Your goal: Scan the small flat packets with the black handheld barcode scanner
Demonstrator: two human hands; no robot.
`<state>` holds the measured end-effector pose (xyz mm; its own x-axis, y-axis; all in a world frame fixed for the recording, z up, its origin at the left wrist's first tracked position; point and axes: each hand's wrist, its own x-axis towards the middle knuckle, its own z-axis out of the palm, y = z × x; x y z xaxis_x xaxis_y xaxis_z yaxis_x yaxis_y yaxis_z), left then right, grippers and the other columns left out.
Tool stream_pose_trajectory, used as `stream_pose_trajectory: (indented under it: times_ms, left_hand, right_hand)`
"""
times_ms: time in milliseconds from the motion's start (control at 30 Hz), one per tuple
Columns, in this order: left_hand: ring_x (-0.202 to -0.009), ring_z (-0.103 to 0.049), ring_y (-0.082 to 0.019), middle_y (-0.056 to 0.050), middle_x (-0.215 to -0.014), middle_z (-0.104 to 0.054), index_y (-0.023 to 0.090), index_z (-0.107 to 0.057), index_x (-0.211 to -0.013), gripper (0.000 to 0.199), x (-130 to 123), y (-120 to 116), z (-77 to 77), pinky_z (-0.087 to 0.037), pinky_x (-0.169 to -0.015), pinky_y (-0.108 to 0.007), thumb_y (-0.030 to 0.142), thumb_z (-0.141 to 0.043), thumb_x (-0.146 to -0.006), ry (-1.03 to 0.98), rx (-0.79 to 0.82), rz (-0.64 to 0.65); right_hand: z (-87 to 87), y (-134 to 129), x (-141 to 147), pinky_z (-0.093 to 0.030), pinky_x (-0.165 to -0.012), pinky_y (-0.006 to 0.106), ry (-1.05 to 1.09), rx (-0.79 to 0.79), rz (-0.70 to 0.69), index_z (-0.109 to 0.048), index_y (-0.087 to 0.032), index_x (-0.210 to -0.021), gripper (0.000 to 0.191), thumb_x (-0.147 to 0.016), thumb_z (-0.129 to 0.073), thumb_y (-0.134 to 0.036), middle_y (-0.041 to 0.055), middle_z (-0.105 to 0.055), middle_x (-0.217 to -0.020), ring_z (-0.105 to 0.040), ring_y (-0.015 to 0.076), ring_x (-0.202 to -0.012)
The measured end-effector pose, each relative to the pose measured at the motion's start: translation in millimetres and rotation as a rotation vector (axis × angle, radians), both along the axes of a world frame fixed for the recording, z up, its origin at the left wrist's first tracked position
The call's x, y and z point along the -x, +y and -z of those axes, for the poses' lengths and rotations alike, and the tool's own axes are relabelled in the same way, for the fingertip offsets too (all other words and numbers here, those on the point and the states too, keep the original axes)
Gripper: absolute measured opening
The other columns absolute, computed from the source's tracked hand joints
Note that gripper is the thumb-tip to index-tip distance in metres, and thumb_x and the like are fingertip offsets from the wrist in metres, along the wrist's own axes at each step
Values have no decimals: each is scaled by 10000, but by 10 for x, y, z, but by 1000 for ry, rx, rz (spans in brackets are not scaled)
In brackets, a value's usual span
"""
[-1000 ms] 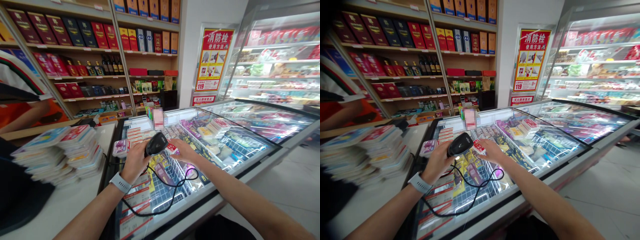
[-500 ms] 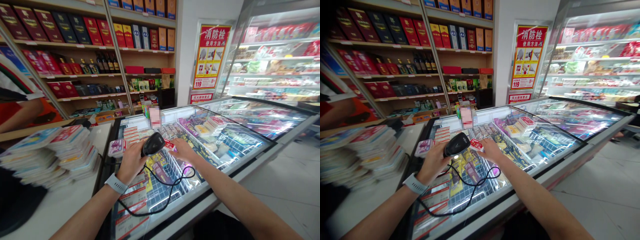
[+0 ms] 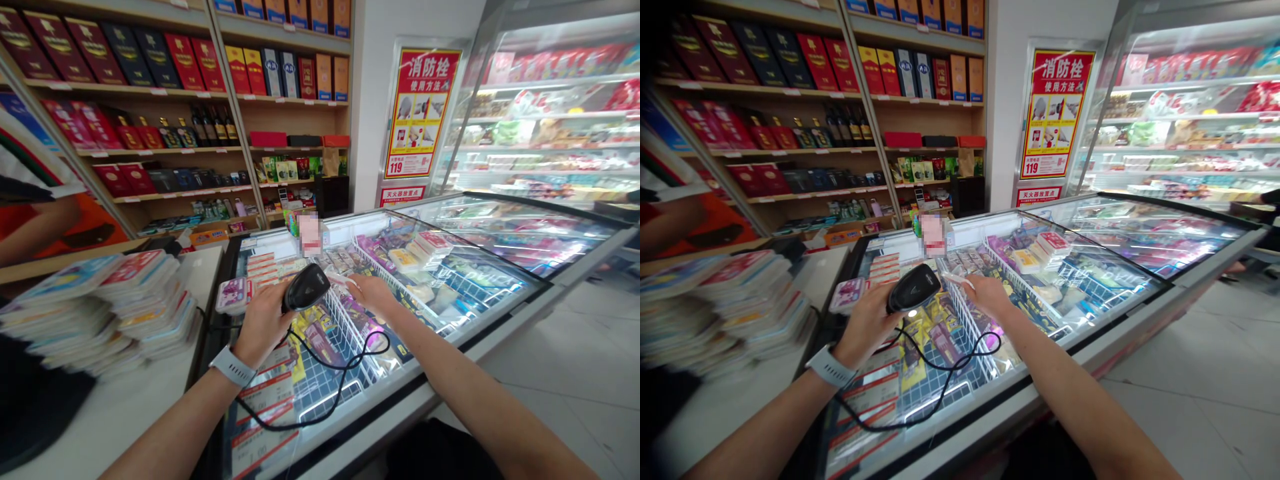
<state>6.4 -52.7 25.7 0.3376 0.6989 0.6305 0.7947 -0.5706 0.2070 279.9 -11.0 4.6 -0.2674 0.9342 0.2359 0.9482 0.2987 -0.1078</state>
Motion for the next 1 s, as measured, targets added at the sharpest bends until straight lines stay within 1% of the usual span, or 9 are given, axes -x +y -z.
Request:
stream_pose_trajectory:
  times_ms: [200,300,400,467,567,633,767,900,1000]
  left_hand:
    - [-1026,-637,-273,-104,-1099,-695,168,-579,-1181,402,-1,1,1,-485,-930,-417,176,-621,-781,3,0,-2]
    - [-1026,-637,-270,-105,-1101,-694,164,-575,-1182,400,0,-3,6,-485,-929,-418,184,-622,-785,-5,-3,13]
    - [-1024,-638,-272,-107,-1102,-694,161,-576,-1176,398,1,-7,13,-485,-929,-420,189,-628,-783,-7,4,12]
    - [-1020,-639,-273,-108,-1101,-695,163,-577,-1174,399,0,-11,11,-485,-928,-421,190,-631,-780,-5,11,4]
    - [-1015,-640,-274,-108,-1098,-697,165,-580,-1166,387,-7,-18,-3,-483,-932,-425,188,-624,-782,2,23,-7]
    - [-1015,-640,-271,-108,-1097,-699,167,-582,-1160,375,-14,-22,-15,-481,-936,-424,185,-614,-787,5,29,-11]
    - [-1019,-639,-269,-110,-1099,-698,164,-584,-1153,359,-21,-26,-25,-476,-943,-422,184,-597,-794,5,36,-9]
    - [-1029,-636,-273,-106,-1103,-697,172,-586,-1148,355,-16,-25,-17,-482,-938,-423,205,-605,-796,-11,33,-2]
    - [-1033,-635,-279,-108,-1102,-697,169,-591,-1140,347,-14,-25,-14,-488,-931,-422,220,-611,-797,-22,24,0]
  right_hand:
    - [32,53,-29,-436,-678,267,26,7,60,-531,-209,-1236,392,-1013,-271,-402,75,-734,-873,-699,223,-805]
    - [69,78,-50,-446,-694,275,66,10,52,-519,-196,-1242,353,-991,-356,-381,83,-733,-898,-697,234,-828]
    - [109,113,-80,-462,-742,274,187,24,47,-499,-171,-1256,349,-934,-480,-306,92,-731,-964,-691,228,-883]
    - [134,140,-105,-471,-768,264,305,50,42,-517,-151,-1218,350,-879,-547,-232,93,-731,-981,-687,217,-910]
    - [162,176,-148,-483,-777,248,417,74,30,-593,-149,-1068,247,-822,-586,-173,80,-737,-955,-687,193,-890]
    - [175,191,-177,-489,-778,240,450,68,22,-622,-161,-1008,192,-821,-588,-189,62,-738,-945,-686,176,-869]
    - [197,231,-223,-500,-771,247,549,34,20,-650,-172,-1009,212,-834,-551,-239,36,-736,-929,-679,159,-831]
    - [216,300,-279,-504,-709,274,752,-54,80,-671,-165,-952,251,-817,-521,-315,28,-720,-836,-664,173,-749]
    - [193,321,-350,-494,-701,285,789,-164,138,-652,-159,-1000,318,-839,-476,-369,42,-707,-870,-642,171,-720]
